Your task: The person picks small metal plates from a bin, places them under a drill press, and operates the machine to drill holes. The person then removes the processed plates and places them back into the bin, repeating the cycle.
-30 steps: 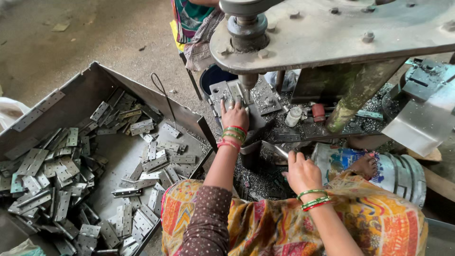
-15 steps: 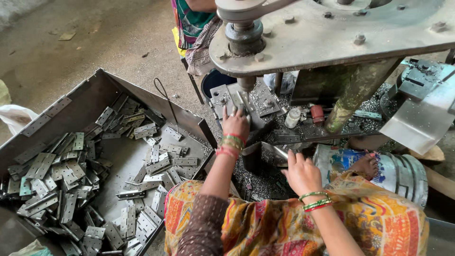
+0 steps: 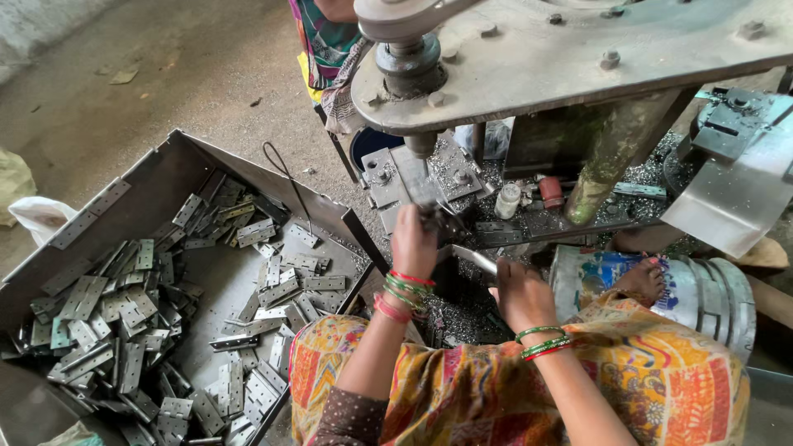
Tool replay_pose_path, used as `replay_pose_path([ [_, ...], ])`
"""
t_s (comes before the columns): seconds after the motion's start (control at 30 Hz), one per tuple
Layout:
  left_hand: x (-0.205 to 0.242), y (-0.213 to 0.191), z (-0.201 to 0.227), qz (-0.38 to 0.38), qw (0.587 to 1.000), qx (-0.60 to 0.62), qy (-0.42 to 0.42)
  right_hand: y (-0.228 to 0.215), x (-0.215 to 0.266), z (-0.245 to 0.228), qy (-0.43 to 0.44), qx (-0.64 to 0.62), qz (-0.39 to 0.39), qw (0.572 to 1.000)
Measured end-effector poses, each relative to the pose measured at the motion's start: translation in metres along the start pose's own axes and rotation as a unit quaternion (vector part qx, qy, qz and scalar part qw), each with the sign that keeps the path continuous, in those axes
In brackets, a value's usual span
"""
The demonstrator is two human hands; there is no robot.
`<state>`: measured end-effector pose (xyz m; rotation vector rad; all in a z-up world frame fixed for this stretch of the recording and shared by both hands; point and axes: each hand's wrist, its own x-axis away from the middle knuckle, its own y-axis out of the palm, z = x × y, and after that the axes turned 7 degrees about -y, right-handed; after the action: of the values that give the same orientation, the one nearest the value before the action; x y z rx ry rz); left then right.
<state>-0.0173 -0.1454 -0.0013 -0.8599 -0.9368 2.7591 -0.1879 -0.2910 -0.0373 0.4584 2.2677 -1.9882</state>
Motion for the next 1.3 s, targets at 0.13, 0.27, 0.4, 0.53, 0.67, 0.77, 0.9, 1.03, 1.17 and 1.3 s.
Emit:
replay_pose_path([
  [0.13, -0.028, 0.002, -0.009, 0.046, 0.985, -0.163, -0.039, -0.003, 0.0, 0.002, -0.016, 0.016, -0.01, 1.0],
  [0.27, -0.031, 0.016, -0.024, -0.101, 0.922, -0.369, 0.056, -0.008, 0.001, -0.004, -0.004, 0.026, -0.006, 1.0],
  [0.4, -0.032, 0.014, -0.047, -0.123, 0.933, -0.339, -0.002, -0.013, -0.003, -0.004, 0.0, 0.033, -0.02, 0.999],
  [0.53, -0.026, -0.007, -0.066, -0.097, 0.922, -0.362, -0.096, -0.014, 0.001, -0.007, 0.009, 0.023, -0.025, 0.999],
  [0.67, -0.01, -0.013, -0.048, -0.142, 0.884, -0.445, -0.019, -0.016, -0.004, -0.007, 0.007, 0.033, -0.007, 0.999],
  [0.77, 0.011, 0.0, -0.024, -0.18, 0.895, -0.409, -0.003, -0.015, -0.001, -0.009, 0.015, 0.045, -0.024, 0.999],
  [0.9, -0.002, 0.023, -0.006, -0.203, 0.913, -0.354, -0.034, -0.016, -0.001, -0.009, 0.005, 0.049, -0.016, 0.999],
  [1.03, -0.029, 0.039, -0.01, -0.211, 0.904, -0.362, -0.082, -0.012, 0.002, -0.004, -0.015, 0.042, -0.008, 0.999],
  [1.17, -0.034, 0.043, -0.019, -0.16, 0.912, -0.374, -0.048, 0.015, 0.008, 0.005, 0.053, 0.026, -0.173, 0.983],
  [1.3, -0.033, 0.041, -0.022, -0.179, 0.913, -0.361, -0.059, 0.055, 0.013, 0.016, 0.143, -0.027, -0.433, 0.889],
])
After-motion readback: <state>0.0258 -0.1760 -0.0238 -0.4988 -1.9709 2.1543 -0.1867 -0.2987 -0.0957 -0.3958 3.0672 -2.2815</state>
